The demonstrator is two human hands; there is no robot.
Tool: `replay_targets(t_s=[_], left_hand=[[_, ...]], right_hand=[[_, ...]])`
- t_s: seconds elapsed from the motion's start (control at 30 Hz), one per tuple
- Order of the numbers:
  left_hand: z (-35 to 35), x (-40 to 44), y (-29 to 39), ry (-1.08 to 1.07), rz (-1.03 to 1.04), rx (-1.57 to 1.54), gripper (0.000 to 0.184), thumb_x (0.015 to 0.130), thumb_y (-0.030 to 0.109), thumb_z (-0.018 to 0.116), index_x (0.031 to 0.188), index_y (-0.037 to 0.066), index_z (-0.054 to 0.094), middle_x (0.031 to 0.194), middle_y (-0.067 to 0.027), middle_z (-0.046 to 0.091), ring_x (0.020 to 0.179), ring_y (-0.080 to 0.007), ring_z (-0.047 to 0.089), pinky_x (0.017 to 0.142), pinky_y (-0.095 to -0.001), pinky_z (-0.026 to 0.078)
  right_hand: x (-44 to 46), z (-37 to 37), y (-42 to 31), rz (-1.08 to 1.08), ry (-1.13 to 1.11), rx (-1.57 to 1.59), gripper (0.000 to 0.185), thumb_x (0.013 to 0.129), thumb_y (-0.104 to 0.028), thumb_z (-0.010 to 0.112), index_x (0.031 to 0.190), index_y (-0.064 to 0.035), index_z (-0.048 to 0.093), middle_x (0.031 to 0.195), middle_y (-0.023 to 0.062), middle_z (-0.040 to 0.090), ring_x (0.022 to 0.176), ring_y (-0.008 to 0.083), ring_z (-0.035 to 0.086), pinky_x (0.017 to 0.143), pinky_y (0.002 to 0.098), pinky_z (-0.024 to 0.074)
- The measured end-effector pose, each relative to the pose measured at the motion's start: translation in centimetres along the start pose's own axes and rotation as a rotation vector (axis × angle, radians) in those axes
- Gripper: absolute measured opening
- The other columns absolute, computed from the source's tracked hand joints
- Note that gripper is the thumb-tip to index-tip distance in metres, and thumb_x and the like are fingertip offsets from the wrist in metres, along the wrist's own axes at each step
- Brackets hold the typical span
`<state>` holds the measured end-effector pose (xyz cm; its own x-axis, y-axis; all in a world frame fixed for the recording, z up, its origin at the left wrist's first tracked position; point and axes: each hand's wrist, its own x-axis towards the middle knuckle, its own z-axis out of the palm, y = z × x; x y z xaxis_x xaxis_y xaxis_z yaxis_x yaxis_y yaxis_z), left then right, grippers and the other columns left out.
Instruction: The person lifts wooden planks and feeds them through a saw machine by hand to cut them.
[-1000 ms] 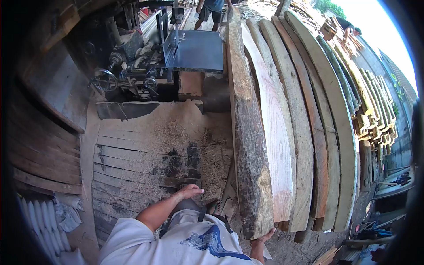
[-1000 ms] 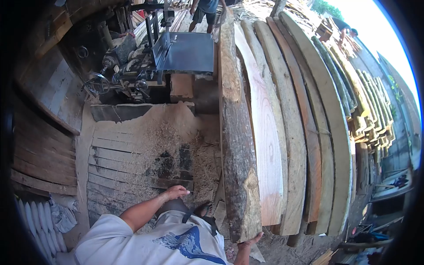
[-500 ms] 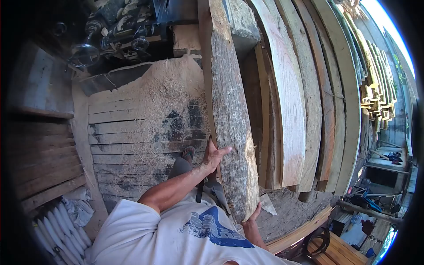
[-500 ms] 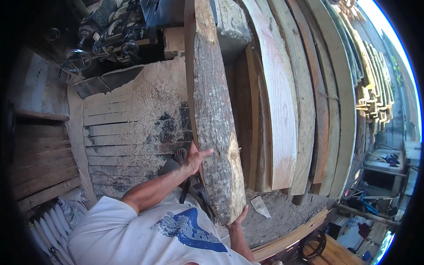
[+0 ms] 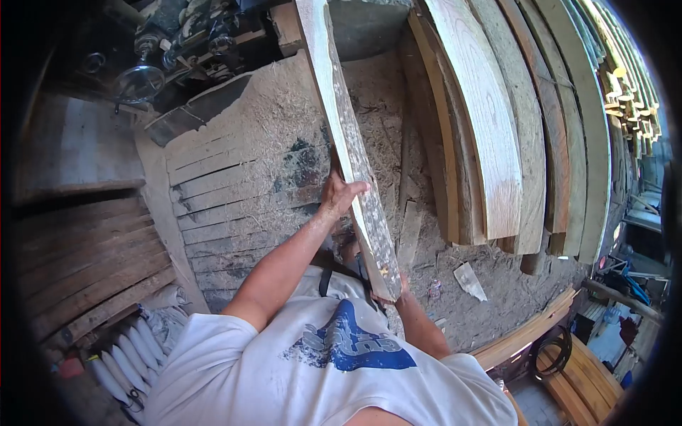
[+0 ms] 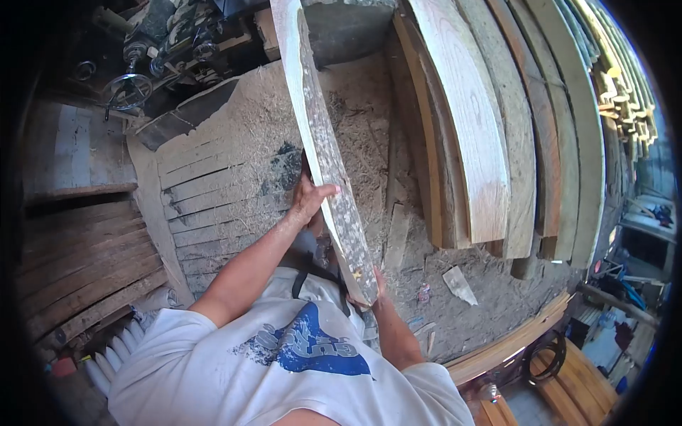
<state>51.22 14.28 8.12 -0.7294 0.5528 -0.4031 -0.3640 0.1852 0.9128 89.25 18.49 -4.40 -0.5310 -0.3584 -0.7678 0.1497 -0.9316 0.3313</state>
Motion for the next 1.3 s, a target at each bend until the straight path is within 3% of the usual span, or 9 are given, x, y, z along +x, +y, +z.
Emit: replay_targets(t_s=[0.03,0.23,0.33,0.37,0.5,0.57,0.7,0.9,1.3], left_hand=[[0.0,-0.1,0.9,-0.056,0.058,-0.023,0.095,0.065,0.013,0.074,0.148,0.007,0.028,0.129,-0.0164,0.054,0.116,-0.0285,0.056,0.098,-0.0391,0.048],[0.4,-0.2,0.1,-0.003,0.109,-0.054,0.092,0.066,0.007,0.073,0.147,0.008,0.029,0.128,-0.0155,0.053,0.118,-0.029,0.055,0.099,-0.0401,0.048],[0.3,-0.1,0.0,-0.013,0.075,-0.041,0.105,0.061,0.008,0.074,0.153,0.012,0.022,0.134,-0.0168,0.051,0.121,-0.0308,0.054,0.102,-0.0397,0.047],[0.2,0.0,-0.1,-0.017,0.052,-0.03,0.104,0.062,0.009,0.074,0.152,0.011,0.023,0.135,-0.0162,0.051,0.121,-0.031,0.054,0.103,-0.0394,0.046],[0.5,-0.8,0.7,0.001,0.103,-0.022,0.087,0.066,0.01,0.074,0.143,0.004,0.034,0.127,-0.016,0.055,0.117,-0.029,0.056,0.101,-0.0399,0.048],[-0.1,-0.2,-0.9,0.016,0.009,-0.002,0.088,0.066,0.012,0.074,0.144,0.004,0.033,0.127,-0.0174,0.057,0.113,-0.0303,0.059,0.099,-0.0406,0.049],[0.4,-0.8,1.0,0.034,0.186,0.009,0.109,0.061,0.013,0.076,0.155,0.011,0.021,0.142,-0.015,0.048,0.129,-0.0301,0.049,0.106,-0.0395,0.043],[0.1,-0.7,0.0,0.01,0.041,0.009,0.103,0.063,0.013,0.077,0.151,0.008,0.025,0.133,-0.017,0.055,0.118,-0.0285,0.057,0.098,-0.0389,0.049],[0.1,0.6,-1.2,0.055,0.057,0.162,0.116,0.061,0.019,0.081,0.156,0.009,0.015,0.143,-0.02,0.047,0.128,-0.0326,0.05,0.108,-0.039,0.042]], right_hand=[[-0.8,2.0,0.2,-0.001,0.099,-0.044,0.077,0.083,-0.076,0.049,0.132,-0.0175,0.057,0.113,0.0164,0.064,0.091,0.041,0.061,0.081,0.0656,0.0486],[-0.5,0.8,0.1,0.067,-0.153,-0.118,0.084,0.085,-0.077,0.045,0.136,-0.0115,0.056,0.124,0.0173,0.064,0.105,0.044,0.062,0.096,0.0619,0.0459],[0.6,1.2,-1.0,-0.283,0.092,-0.437,0.08,0.092,-0.07,0.041,0.138,-0.0062,0.054,0.129,0.0199,0.062,0.112,0.0374,0.063,0.102,0.0518,0.0465],[0.5,1.1,-1.9,-0.216,0.092,-0.367,0.069,0.098,-0.059,0.042,0.134,-0.0025,0.056,0.125,0.0181,0.065,0.108,0.028,0.066,0.1,0.0418,0.0499],[1.4,3.1,-2.8,-0.442,0.27,-0.612,0.06,0.098,-0.051,0.051,0.125,0.0016,0.062,0.114,0.014,0.071,0.1,0.0231,0.069,0.091,0.0367,0.0541],[2.3,1.2,-3.1,-0.377,0.177,-0.558,0.06,0.099,-0.051,0.051,0.126,0.0015,0.062,0.116,0.0148,0.07,0.101,0.0249,0.069,0.093,0.0384,0.0538],[1.2,2.8,-2.7,-0.401,0.076,-0.619,0.061,0.103,-0.048,0.04,0.142,-0.0018,0.05,0.138,0.0144,0.058,0.125,0.0298,0.057,0.106,0.0424,0.045],[3.2,1.5,-3.7,-0.388,0.112,-0.632,0.055,0.101,-0.044,0.041,0.128,-0.0002,0.06,0.119,0.0145,0.069,0.103,0.0256,0.068,0.094,0.0379,0.0533],[6.7,1.0,-7.8,-0.389,0.144,-0.938,0.07,0.097,-0.063,0.04,0.138,-0.0077,0.056,0.129,0.0113,0.065,0.115,0.0262,0.062,0.105,0.045,0.0429]])
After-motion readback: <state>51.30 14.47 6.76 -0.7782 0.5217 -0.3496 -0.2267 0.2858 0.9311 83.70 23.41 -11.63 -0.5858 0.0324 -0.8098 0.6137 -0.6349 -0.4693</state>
